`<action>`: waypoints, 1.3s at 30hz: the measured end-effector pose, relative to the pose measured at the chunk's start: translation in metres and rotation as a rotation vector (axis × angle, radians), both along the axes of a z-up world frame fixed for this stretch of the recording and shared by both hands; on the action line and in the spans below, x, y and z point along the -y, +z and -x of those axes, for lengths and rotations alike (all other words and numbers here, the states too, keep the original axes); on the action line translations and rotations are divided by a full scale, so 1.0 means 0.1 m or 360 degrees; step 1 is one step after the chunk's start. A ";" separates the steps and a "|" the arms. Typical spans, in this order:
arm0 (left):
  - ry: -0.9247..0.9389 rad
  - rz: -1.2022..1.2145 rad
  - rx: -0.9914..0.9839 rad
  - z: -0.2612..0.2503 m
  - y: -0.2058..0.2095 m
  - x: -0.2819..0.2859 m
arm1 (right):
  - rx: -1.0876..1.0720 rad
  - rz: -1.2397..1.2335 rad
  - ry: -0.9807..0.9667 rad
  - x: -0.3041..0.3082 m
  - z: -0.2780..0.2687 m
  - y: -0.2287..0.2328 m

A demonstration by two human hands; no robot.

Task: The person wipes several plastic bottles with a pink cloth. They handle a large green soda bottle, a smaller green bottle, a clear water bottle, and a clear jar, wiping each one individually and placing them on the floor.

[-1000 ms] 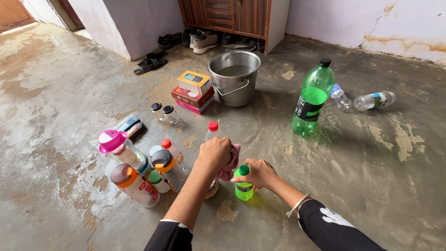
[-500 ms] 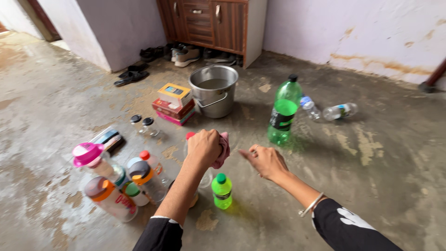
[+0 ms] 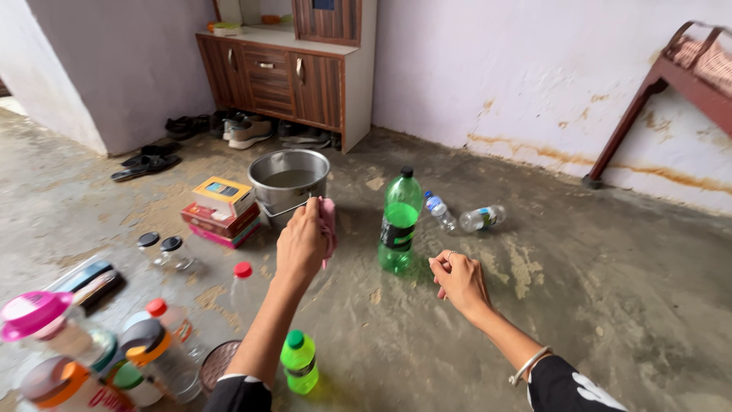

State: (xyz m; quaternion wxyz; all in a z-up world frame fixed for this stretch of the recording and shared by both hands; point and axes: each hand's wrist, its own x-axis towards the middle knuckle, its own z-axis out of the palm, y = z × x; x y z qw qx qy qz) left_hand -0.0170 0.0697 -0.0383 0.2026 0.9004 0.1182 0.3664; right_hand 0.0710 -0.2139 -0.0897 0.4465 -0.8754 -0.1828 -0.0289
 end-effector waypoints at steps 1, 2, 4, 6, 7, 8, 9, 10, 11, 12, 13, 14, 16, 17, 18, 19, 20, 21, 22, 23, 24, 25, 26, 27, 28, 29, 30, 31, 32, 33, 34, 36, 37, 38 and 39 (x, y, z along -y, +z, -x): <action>-0.0017 0.0085 -0.0014 -0.03 0.02 0.00 | 0.0053 -0.0028 -0.0001 0.02 -0.05 0.02; -0.0030 0.0168 -0.0034 -0.02 0.04 -0.01 | 0.0100 -0.0060 0.0003 0.01 -0.09 0.02; -0.0072 0.0271 -0.0014 -0.06 0.07 -0.03 | 0.0188 -0.0117 0.0008 -0.02 -0.20 0.03; -0.0121 0.0314 0.0062 -0.09 0.07 -0.07 | 0.0261 -0.0168 0.0016 -0.12 -0.37 0.04; -0.0122 0.0325 0.0059 -0.11 0.05 -0.08 | 0.0398 -0.0109 0.0003 -0.19 -0.46 0.05; -0.0133 0.0329 0.0057 -0.15 0.05 -0.10 | 0.0538 -0.0057 -0.0020 -0.26 -0.57 0.06; -0.0143 0.0332 0.0056 -0.21 0.05 -0.13 | 0.0678 -0.0004 -0.0043 -0.34 -0.70 0.07; -0.0142 0.0270 0.0123 -0.26 0.03 -0.15 | 0.0731 0.0042 -0.0070 -0.42 -0.84 0.07; -0.0141 0.0208 0.0191 -0.30 -0.01 -0.16 | 0.0785 0.0089 -0.0097 -0.51 -0.98 0.06; -0.0139 0.0149 0.0263 -0.34 -0.05 -0.18 | 0.0842 0.0138 -0.0121 -0.60 -1.14 0.06; -0.0147 0.0225 0.0256 -0.37 -0.09 -0.16 | 0.0908 0.0133 -0.0114 -0.69 -1.31 0.05; -0.0153 0.0305 0.0250 -0.39 -0.13 -0.12 | 0.0976 0.0132 -0.0104 -0.78 -1.49 0.05; -0.0157 0.0435 0.0227 -0.46 -0.15 -0.07 | 0.1074 0.0154 -0.0086 -0.94 -1.84 -0.01; -0.0156 0.0485 0.0209 -0.47 -0.15 -0.05 | 0.1105 0.0177 -0.0078 -1.01 -2.02 -0.05; -0.0150 0.0534 0.0185 -0.46 -0.14 -0.02 | 0.1129 0.0200 -0.0067 -1.06 -2.15 -0.13; -0.0161 0.0622 0.0122 -0.45 -0.10 0.01 | 0.1109 0.0239 -0.0067 -1.10 -2.26 -0.20; -0.0170 0.0701 0.0065 -0.45 -0.04 0.02 | 0.1093 0.0268 -0.0068 -1.15 -2.36 -0.24; -0.0179 0.0780 0.0007 -0.43 0.02 0.05 | 0.1078 0.0298 -0.0069 -1.16 -2.42 -0.29; -0.0192 0.0815 -0.0016 -0.40 0.07 0.08 | 0.0894 0.0265 -0.0048 -1.16 -2.45 -0.31; -0.0205 0.0851 -0.0038 -0.39 0.11 0.10 | 0.0711 0.0234 -0.0025 -1.14 -2.45 -0.31; -0.0220 0.0888 -0.0063 -0.37 0.13 0.12 | 0.0525 0.0206 -0.0003 -1.13 -2.42 -0.31; -0.0228 0.0891 -0.0090 -0.36 0.12 0.12 | 0.0577 0.0169 -0.0017 -1.13 -2.37 -0.30; -0.0242 0.0896 -0.0121 -0.36 0.09 0.13 | 0.0626 0.0133 -0.0037 -1.10 -2.30 -0.30; -0.0257 0.0901 -0.0153 -0.35 0.03 0.13 | 0.0674 0.0098 -0.0058 -1.07 -2.21 -0.30; -0.0257 0.0803 -0.0100 -0.36 -0.04 0.12 | 0.0641 0.0076 -0.0089 -1.03 -2.10 -0.29; -0.0257 0.0705 -0.0047 -0.38 -0.11 0.12 | 0.0609 0.0053 -0.0120 -0.98 -1.97 -0.31; -0.0257 0.0603 0.0014 -0.40 -0.17 0.11 | 0.0584 0.0027 -0.0149 -0.94 -1.86 -0.30; -0.0259 0.0558 0.0007 -0.41 -0.24 0.12 | 0.0647 0.0009 -0.0134 -0.89 -1.75 -0.29; -0.0262 0.0504 -0.0001 -0.41 -0.28 0.12 | 0.0710 -0.0017 -0.0122 -0.81 -1.64 -0.28; -0.0265 0.0450 -0.0009 -0.41 -0.31 0.13 | 0.0773 -0.0042 -0.0111 -0.74 -1.53 -0.25; -0.0292 0.0404 0.0004 -0.40 -0.31 0.13 | 0.0751 -0.0041 -0.0132 -0.68 -1.41 -0.21; -0.0338 0.0318 0.0033 -0.35 -0.30 0.15 | 0.0708 -0.0032 -0.0163 -0.49 -1.14 -0.10; -0.0349 0.0257 0.0013 -0.32 -0.27 0.15 | 0.0686 -0.0064 -0.0166 -0.41 -0.99 -0.03; -0.0358 0.0204 -0.0003 -0.29 -0.25 0.15 | 0.0669 -0.0088 -0.0166 -0.30 -0.85 0.05; -0.0366 0.0151 -0.0018 -0.25 -0.23 0.14 | 0.0651 -0.0112 -0.0165 -0.23 -0.73 0.13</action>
